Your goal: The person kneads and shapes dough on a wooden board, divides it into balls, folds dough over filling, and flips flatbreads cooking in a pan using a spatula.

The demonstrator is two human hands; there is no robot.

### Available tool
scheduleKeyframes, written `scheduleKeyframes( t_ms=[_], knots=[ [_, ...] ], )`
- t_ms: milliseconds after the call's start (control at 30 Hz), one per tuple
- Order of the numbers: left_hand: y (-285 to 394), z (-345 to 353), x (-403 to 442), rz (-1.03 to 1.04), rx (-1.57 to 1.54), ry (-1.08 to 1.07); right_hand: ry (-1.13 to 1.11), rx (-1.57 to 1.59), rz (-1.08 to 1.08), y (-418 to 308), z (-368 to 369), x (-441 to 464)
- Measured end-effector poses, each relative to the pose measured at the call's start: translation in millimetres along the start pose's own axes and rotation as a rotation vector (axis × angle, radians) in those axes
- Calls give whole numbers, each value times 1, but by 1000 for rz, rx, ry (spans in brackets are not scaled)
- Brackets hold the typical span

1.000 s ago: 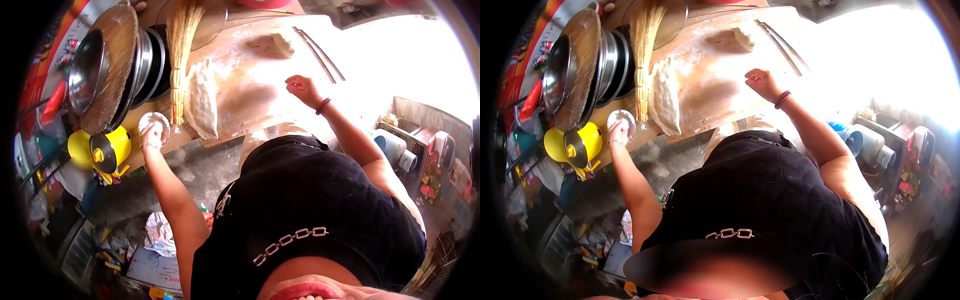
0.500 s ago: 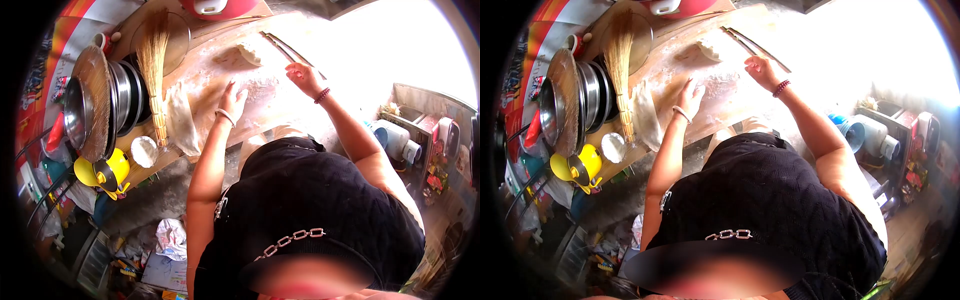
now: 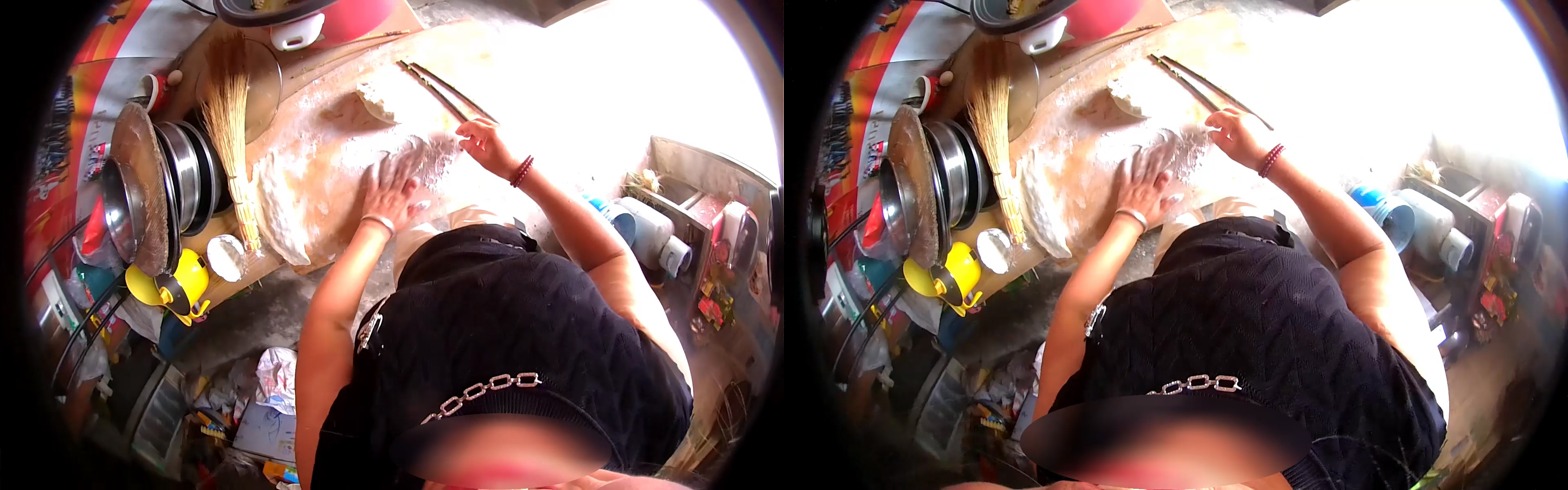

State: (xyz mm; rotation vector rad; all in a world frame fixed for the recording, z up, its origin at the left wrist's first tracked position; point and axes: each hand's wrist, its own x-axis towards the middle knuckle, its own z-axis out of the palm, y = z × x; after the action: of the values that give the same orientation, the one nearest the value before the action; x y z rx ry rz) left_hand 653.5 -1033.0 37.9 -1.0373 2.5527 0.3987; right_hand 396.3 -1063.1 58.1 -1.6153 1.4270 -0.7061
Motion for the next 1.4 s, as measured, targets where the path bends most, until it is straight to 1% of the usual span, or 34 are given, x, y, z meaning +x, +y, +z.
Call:
scheduleKeyframes(
  t_ms=[67,100,133,167,200,267,333,367,400,433,467,500,533,600,633,667,733,767,867,900,1000,1033,1133,1233,1333,1367,1400],
  knots=[
    [-13,-6,-15,-137,-83,-16,-17,-91,-73,22,4,14],
    [-17,-11,-15,-202,-103,45,-2,51,-44,12,11,25],
    [-19,-14,-17,-268,-126,101,-4,93,-15,8,17,37],
    [-22,-4,-14,-308,-146,244,65,88,-42,4,29,52],
    [-22,-10,-9,-339,-209,301,137,82,-70,-3,42,66],
    [-21,-22,4,-343,-295,455,91,-243,28,-65,30,86],
    [-18,-35,16,-384,-528,591,123,-451,-79,-57,60,106],
    [-22,-38,24,-399,-644,662,-39,-606,-187,-84,40,105],
    [-29,-30,30,-407,-621,788,-17,-503,-129,-78,44,106],
    [-36,-21,35,-553,-1135,816,9,-403,-72,-66,51,110],
    [-37,-32,39,-686,-1657,803,35,-304,-15,-53,58,113],
    [-47,-31,40,-654,-1734,829,29,-47,99,-50,57,112],
    [-58,-22,44,-655,-1783,862,-20,365,306,-45,50,103],
    [-67,-35,43,-675,-2103,737,-173,795,351,-42,42,92],
    [-76,-32,45,-526,-2277,605,-191,1054,319,-43,40,80],
    [-72,-47,44,-409,-2441,456,-292,1233,340,-47,35,72],
    [-61,-68,43,-217,-2571,308,-338,1395,382,-58,34,60],
    [-53,-80,43,-47,-2554,335,-320,1462,444,-66,33,55],
    [-48,-79,36,-58,-2379,465,-294,1229,322,-67,45,51],
    [-52,-76,32,-126,-2392,388,-231,1038,327,-70,46,49],
    [-50,-74,22,-111,-2207,450,-203,451,443,-82,45,47],
    [-52,-72,18,-248,-2124,436,77,210,131,-66,62,46],
    [-43,-83,10,-246,-2023,479,54,67,119,-83,59,38],
    [-41,-106,-5,-309,-2090,307,-89,-14,94,-98,59,34],
    [-54,-105,-6,-257,-2205,36,-140,-227,-91,-111,58,26],
    [-58,-105,-7,-313,-2152,-81,-104,-224,-167,-113,60,26],
    [-64,-104,-8,-261,-2132,-188,-155,-275,-172,-114,60,25]
  ],
)
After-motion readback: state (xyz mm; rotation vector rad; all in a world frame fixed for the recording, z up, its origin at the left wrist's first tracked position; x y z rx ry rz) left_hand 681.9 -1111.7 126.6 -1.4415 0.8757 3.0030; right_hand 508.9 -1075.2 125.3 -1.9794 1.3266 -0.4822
